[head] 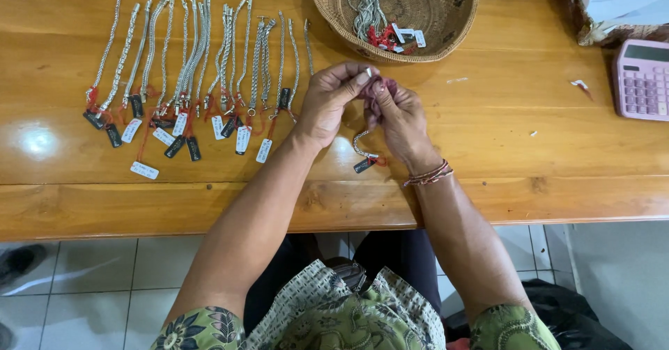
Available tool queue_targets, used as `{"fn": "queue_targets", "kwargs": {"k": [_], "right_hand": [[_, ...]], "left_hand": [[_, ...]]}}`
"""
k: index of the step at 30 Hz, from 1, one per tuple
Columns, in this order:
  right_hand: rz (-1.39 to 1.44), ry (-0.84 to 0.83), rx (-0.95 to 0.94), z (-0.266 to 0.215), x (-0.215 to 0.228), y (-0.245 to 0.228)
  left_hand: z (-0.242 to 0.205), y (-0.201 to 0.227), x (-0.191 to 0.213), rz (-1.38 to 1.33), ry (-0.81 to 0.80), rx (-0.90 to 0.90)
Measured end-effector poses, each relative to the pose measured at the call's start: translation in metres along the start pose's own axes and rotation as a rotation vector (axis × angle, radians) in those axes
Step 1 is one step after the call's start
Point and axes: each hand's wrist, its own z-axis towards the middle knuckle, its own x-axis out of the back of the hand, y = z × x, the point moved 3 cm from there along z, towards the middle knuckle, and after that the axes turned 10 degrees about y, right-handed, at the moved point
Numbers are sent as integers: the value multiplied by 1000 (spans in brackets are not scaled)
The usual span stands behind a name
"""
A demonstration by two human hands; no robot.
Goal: Inspecting and arranging jewelry chains with tags on a wooden workbench
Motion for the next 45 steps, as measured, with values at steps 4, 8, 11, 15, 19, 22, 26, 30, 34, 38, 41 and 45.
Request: {"fn": "queue_targets", "kwargs": {"k": [4, 8, 11, 15, 19, 22, 26, 30, 34, 38, 41, 45], "right_hand": [[39, 31, -15, -3, -10, -11], [-29, 78, 32, -1, 0, -4], [-9, 124, 24, -3, -5, -13], [-82, 228, 35, -4, -10, -20], [-159, 323, 29, -2, -2, -18], [-205, 278, 18, -1, -2, -16], [-179, 240, 4, 4, 8, -2], [-236, 215, 26, -6, -5, -32], [-60, 162, -30, 3, 6, 0], [-86, 191, -10, 6, 17, 4], [-176, 206, 5, 3, 9, -13], [6, 40, -111, -1, -4, -13]], "left_hand": [[-2, 2, -2, -24, 5, 26], [-5, 2, -5, 103, 2, -56], [-6, 1, -2, 213, -23, -106], [-5, 6, -2, 347, -97, -269], [-14, 8, -12, 439, -120, -320], [-12, 10, -9, 373, -70, -335], [-12, 14, -9, 413, -101, -390], [-14, 8, -11, 373, -105, -381], [-6, 9, -2, 318, -118, -376], [-14, 14, -11, 392, -123, -399], [-10, 10, -8, 405, -112, -381], [2, 5, 7, 279, -33, -324]]}}
